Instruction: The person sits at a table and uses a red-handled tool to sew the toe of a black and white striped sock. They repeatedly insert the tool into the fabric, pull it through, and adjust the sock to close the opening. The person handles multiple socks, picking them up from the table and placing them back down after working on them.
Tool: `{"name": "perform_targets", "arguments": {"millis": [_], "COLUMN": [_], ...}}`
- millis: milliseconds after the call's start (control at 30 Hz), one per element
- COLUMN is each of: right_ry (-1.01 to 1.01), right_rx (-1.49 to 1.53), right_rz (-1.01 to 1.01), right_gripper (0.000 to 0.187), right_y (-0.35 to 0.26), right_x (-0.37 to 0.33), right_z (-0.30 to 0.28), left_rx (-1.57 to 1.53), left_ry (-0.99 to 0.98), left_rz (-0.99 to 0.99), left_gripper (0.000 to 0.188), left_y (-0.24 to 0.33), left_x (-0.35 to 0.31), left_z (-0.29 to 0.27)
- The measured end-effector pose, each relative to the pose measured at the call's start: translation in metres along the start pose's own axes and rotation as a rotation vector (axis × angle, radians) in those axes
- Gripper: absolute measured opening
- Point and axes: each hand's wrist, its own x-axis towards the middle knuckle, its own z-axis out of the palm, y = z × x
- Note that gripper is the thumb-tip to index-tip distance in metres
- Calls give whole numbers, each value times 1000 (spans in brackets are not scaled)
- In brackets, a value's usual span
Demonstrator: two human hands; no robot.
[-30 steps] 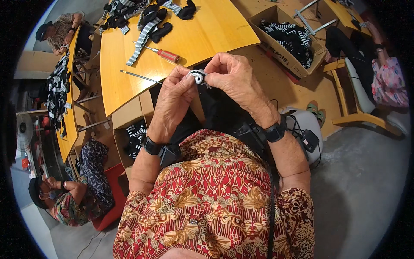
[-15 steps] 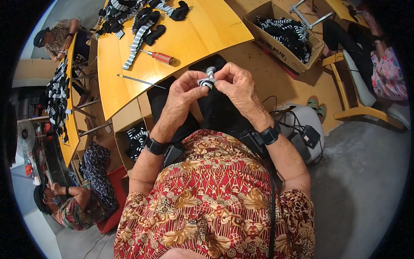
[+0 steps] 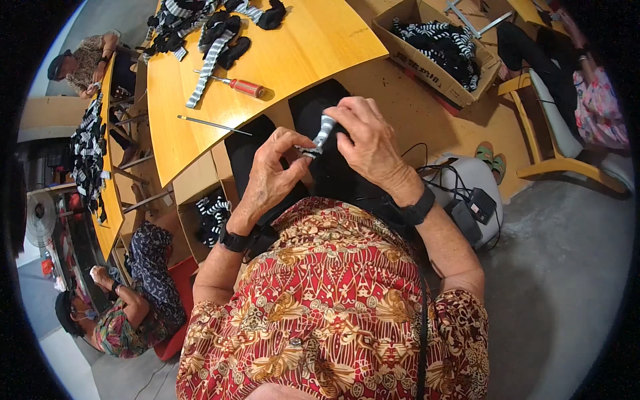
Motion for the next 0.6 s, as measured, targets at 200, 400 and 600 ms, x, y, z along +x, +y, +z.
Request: {"name": "perform_targets", "arguments": {"millis": [200, 400, 600], "right_ry": [-128, -449, -104], "right_rx": [53, 564, 439], "right_rz": [91, 420, 646], "right_gripper": [29, 24, 21], "right_y": [39, 35, 53], "right_x": [-2, 27, 11], "right_z": [9, -39, -17], "left_rx": [-275, -818, -1070], "left_ry": [-33, 86, 76], "left_rz": [-156, -319, -467], "left_gripper": [8, 10, 12], "left_y": [9, -22, -22], "left_x": [-2, -1, 4], "left_z": [-5, -9, -5]}}
